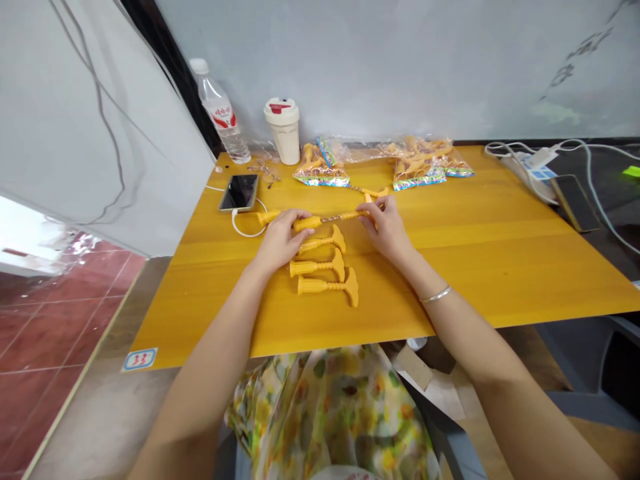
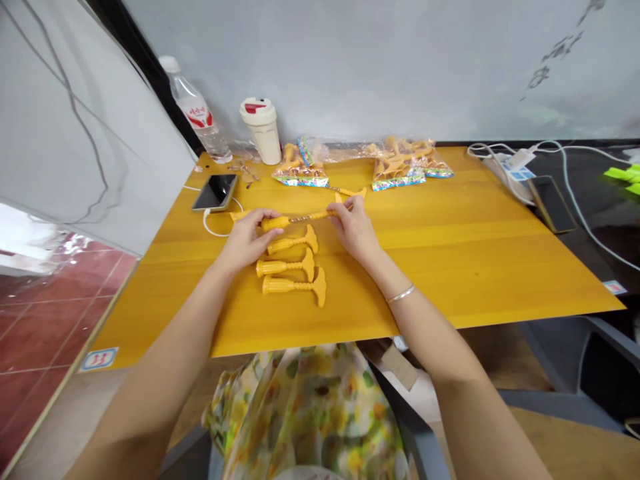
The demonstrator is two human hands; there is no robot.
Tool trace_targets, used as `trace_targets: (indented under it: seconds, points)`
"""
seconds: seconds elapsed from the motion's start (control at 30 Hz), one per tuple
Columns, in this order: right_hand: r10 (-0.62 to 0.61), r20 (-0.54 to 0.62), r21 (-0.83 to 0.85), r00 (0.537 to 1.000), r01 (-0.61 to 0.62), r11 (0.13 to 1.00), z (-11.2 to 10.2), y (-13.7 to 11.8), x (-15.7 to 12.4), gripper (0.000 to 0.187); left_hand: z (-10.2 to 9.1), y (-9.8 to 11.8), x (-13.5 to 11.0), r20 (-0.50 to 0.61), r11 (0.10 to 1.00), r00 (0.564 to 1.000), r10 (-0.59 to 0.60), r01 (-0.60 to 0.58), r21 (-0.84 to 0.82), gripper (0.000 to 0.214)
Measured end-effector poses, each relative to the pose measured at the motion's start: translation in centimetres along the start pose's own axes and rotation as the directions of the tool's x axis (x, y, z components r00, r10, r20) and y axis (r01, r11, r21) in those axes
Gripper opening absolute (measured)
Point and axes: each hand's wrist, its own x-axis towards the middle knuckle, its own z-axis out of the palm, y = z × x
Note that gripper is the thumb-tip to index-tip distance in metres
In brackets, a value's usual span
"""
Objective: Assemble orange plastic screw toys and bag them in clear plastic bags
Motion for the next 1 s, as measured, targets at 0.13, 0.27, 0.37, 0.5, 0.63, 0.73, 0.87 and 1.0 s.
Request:
trace_targets:
  seconds: [0.13, 0.27, 0.37, 0.5, 0.63, 0.73, 0.87, 1.0]
  points:
    - [-0.101, 0.012, 0.029, 0.995, 0.1, 0.995, 0.1, -1.3, -0.3, 0.026, 0.1, 0.5, -0.1, 0.03, 0.998, 0.999, 0.022, -0.02, -0.059, 0.03]
    - [-0.229, 0.063, 0.107, 0.971, 0.221, 0.969, -0.1, -2.2, -0.6, 0.039, 0.3, 0.8, -0.2, 0.056, 0.993, 0.998, -0.002, 0.008, -0.116, 0.031]
    - [-0.323, 0.141, 0.168, 0.936, 0.299, 0.939, -0.7, -2.4, -0.7, 0.061, 0.5, 0.4, 0.0, 0.035, 0.976, 0.996, -0.079, 0.084, -0.201, 0.032]
    - [-0.279, 0.177, 0.145, 0.944, 0.256, 0.956, -1.2, -1.9, -0.6, 0.053, 0.5, -0.1, 0.1, 0.029, 0.926, 0.995, -0.1, 0.104, -0.363, 0.033]
    - [-0.089, 0.241, 0.12, 0.966, 0.061, 0.991, -1.2, -1.9, -0.6, 0.054, 0.3, 0.0, 0.0, 0.085, 0.908, 0.995, -0.059, 0.089, -0.41, 0.036]
    - [0.106, 0.361, 0.234, 0.927, -0.2, 0.951, -1.2, -3.1, -0.7, 0.071, 0.3, 0.1, 0.0, 0.088, 0.915, 0.996, -0.016, 0.05, -0.4, 0.036]
    - [0.233, 0.513, 0.464, 0.826, -0.495, 0.734, -1.0, -4.6, -0.7, 0.083, 0.7, 0.3, 0.0, 0.096, 0.905, 0.995, 0.011, 0.032, -0.425, 0.038]
    - [0.3, 0.294, 0.5, 0.908, -0.413, 0.761, -0.2, -4.2, -0.8, 0.072, 1.0, 0.6, 0.1, 0.094, 0.887, 0.994, -0.057, 0.093, -0.452, 0.039]
